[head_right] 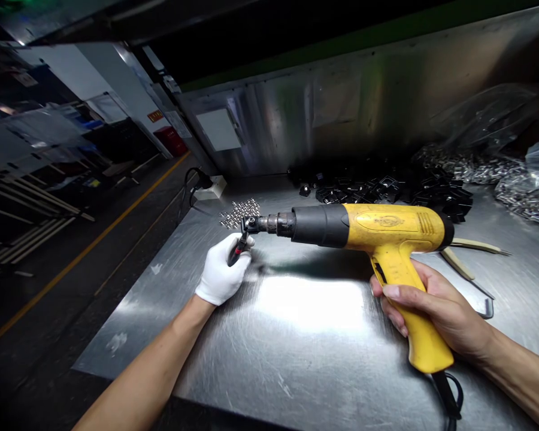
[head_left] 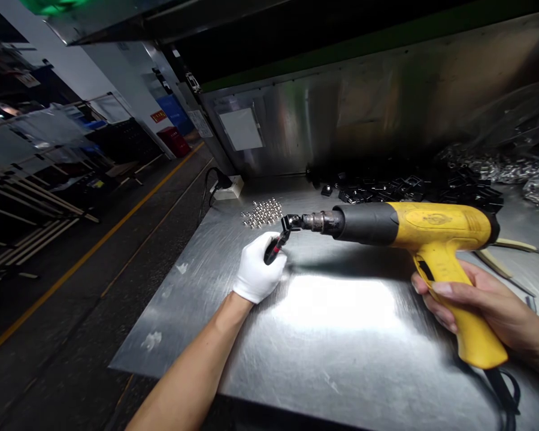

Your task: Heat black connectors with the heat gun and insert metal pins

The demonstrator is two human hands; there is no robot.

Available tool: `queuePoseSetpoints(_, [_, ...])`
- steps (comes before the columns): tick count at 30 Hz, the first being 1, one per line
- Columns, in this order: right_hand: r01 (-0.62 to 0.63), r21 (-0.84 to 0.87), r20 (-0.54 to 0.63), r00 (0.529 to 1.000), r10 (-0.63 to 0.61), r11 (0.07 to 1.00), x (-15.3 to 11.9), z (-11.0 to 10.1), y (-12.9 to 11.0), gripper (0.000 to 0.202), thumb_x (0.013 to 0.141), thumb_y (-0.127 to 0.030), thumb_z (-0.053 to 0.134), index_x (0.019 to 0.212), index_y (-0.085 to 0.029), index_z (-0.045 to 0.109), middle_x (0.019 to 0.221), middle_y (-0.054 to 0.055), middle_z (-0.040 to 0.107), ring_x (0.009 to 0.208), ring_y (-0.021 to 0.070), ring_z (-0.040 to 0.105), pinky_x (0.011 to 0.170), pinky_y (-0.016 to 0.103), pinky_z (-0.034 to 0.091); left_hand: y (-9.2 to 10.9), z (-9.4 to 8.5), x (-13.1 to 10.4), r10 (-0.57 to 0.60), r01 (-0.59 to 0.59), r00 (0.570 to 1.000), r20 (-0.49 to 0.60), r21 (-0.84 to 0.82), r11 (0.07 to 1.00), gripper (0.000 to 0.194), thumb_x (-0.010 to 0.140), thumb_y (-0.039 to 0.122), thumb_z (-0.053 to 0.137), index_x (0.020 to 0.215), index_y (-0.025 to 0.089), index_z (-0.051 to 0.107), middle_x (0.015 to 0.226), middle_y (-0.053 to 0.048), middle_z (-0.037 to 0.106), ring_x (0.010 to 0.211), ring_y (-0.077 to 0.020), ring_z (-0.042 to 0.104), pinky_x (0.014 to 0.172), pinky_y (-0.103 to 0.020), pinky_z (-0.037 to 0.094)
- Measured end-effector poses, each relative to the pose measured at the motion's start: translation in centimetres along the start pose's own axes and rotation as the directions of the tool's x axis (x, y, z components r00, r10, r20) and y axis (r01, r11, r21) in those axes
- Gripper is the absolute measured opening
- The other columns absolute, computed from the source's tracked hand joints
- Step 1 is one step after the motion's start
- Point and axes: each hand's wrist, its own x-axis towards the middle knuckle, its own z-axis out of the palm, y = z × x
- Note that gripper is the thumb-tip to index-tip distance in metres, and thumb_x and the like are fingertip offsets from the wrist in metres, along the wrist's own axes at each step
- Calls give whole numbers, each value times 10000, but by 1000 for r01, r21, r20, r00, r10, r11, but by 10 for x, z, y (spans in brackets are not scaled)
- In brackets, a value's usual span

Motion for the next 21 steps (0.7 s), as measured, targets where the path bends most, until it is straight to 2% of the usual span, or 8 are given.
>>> queuePoseSetpoints(12, [6,20,-3,1000,-6,1000,1,0,0,266,889,-456,635,987,-209,634,580,30,575,488,148,498,470,247,403,2,0,0,7,-7,1000,5,-9,1000,214,748,110,536,920,198,627,844,3,662,793,-174,635,779,-291,502])
queuePoseSetpoints(21, [-2,7,-8,1000,2,1000,0,-4,3,244,903,-429,629,1014,-212,626,608,30,572,509,155,514,478,254,421,0,2,-1,3,-2,1000,-20,49,999,221,736,124,536,924,201,624,862,-5,667,815,-179,640,796,-295,501])
